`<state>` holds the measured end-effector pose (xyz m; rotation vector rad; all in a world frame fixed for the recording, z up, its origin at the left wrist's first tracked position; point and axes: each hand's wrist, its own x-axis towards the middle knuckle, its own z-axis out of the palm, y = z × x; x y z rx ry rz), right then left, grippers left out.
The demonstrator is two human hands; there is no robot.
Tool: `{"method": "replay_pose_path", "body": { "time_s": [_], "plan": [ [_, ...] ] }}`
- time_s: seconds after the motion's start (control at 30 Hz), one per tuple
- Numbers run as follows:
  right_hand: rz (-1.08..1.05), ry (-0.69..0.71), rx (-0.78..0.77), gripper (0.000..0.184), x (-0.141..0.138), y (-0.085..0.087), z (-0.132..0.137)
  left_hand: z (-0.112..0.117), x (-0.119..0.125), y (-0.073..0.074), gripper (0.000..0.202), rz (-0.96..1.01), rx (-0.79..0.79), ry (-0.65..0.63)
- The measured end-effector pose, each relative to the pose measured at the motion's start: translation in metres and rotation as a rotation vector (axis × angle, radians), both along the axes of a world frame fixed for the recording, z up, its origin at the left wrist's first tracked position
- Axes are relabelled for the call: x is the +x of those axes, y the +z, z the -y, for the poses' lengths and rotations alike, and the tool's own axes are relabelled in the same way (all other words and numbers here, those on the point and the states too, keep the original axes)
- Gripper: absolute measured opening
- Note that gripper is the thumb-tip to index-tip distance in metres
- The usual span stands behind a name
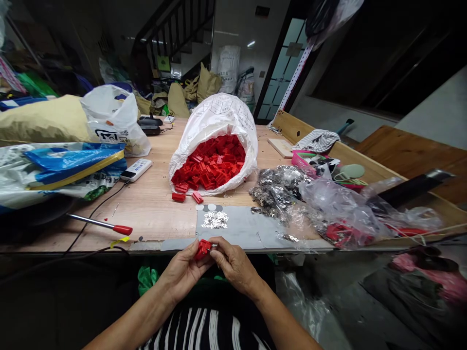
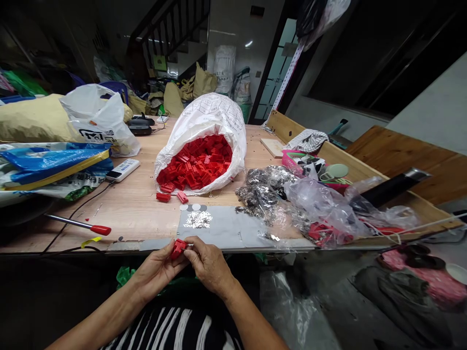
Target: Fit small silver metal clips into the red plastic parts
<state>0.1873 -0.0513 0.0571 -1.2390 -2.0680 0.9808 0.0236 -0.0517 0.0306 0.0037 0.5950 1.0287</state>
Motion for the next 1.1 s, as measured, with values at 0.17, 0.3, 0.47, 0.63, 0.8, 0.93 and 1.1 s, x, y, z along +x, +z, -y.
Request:
{"method": "replay_pose_path", "body": {
  "time_s": [0.17,0.3,0.47,0.63,0.8,0.93,1.1],
  "plan": [
    [0.015,-0.070,0.063,0.024,-0.004,-0.009,0.000,0.002,0.002,-0.004,0.011,-0.041,0.026,0.002],
    [0.025,-0.079,0.058,0.030,-0.002,-0.015,-0.006,0.007,-0.002,-0.005,0.011,-0.152,0.175,-0.073],
    [0.060,-0.111,0.044,0.028,0.001,-0.021,-0.024,0.010,-0.010,-0.017,0.020,-0.681,0.500,-0.233],
    [0.206,-0.129,0.239,0.022,-0.010,-0.025,-0.061,0.007,-0.019,-0.038,0.009,-1.158,0.871,-0.408],
    [0.448,-0.188,0.279,0.039,-0.040,-0.019,-0.106,0.010,-0.027,-0.046,0.027,-1.409,0.979,-0.572],
    [0.522,-0.316,0.240,0.031,-0.060,-0.015,-0.136,0.010,-0.030,-0.043,0.027,-1.423,0.920,-0.598],
    [0.466,-0.369,0.168,0.014,-0.062,-0.014,-0.154,0.004,-0.033,-0.033,0.024,-1.052,0.770,-0.514]
  ]
}}
